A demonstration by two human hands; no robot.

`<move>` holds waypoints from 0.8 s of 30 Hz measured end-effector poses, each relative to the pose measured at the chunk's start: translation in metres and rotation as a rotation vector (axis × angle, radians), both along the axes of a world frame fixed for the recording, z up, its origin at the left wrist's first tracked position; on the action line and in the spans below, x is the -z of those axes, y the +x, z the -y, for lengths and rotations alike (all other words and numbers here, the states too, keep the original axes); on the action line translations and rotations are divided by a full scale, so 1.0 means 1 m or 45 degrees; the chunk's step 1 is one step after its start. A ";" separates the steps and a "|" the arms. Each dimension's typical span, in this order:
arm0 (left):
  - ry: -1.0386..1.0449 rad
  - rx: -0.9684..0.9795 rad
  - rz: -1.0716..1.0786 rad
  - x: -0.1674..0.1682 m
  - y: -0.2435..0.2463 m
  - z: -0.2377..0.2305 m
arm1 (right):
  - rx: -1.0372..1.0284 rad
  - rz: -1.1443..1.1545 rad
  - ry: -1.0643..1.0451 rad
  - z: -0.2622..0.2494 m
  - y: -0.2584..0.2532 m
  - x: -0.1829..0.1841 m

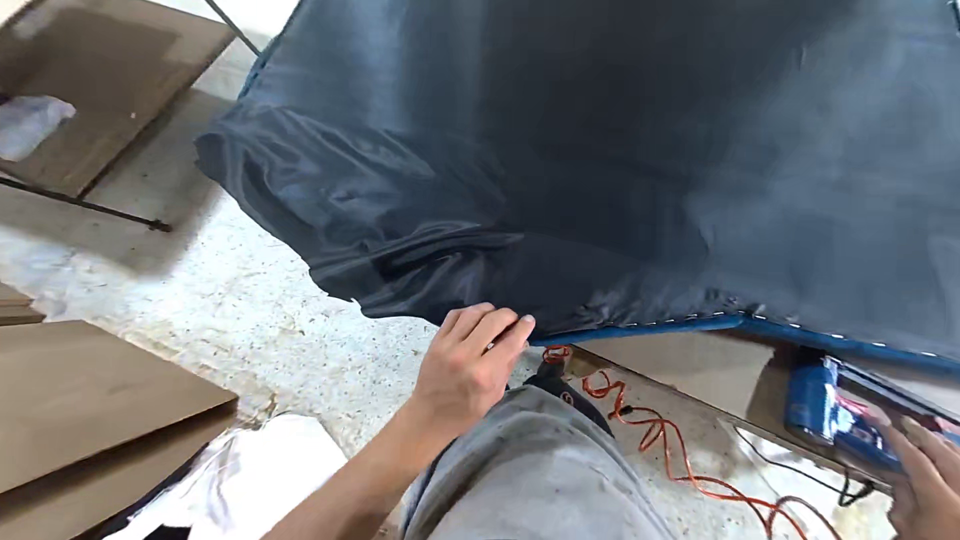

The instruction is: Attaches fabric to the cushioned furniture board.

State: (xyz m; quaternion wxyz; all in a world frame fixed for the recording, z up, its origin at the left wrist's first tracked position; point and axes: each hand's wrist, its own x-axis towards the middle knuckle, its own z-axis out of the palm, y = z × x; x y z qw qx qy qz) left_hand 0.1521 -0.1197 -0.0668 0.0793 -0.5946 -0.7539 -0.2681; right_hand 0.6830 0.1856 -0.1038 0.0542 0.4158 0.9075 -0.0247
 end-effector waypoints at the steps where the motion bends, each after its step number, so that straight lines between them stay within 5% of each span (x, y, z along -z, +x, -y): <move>1: -0.015 0.030 -0.015 0.002 -0.003 -0.003 | 0.046 -0.057 0.019 0.009 -0.011 -0.006; 6: -0.053 0.144 -0.037 0.006 -0.013 -0.011 | -0.141 -0.609 0.086 0.095 -0.173 -0.039; 12: 0.080 0.275 -0.186 0.015 -0.018 -0.023 | -0.591 -1.039 0.039 0.137 -0.337 -0.012; 24: 0.043 0.412 -0.174 0.011 -0.025 -0.031 | -0.621 -1.226 -0.066 0.131 -0.366 0.004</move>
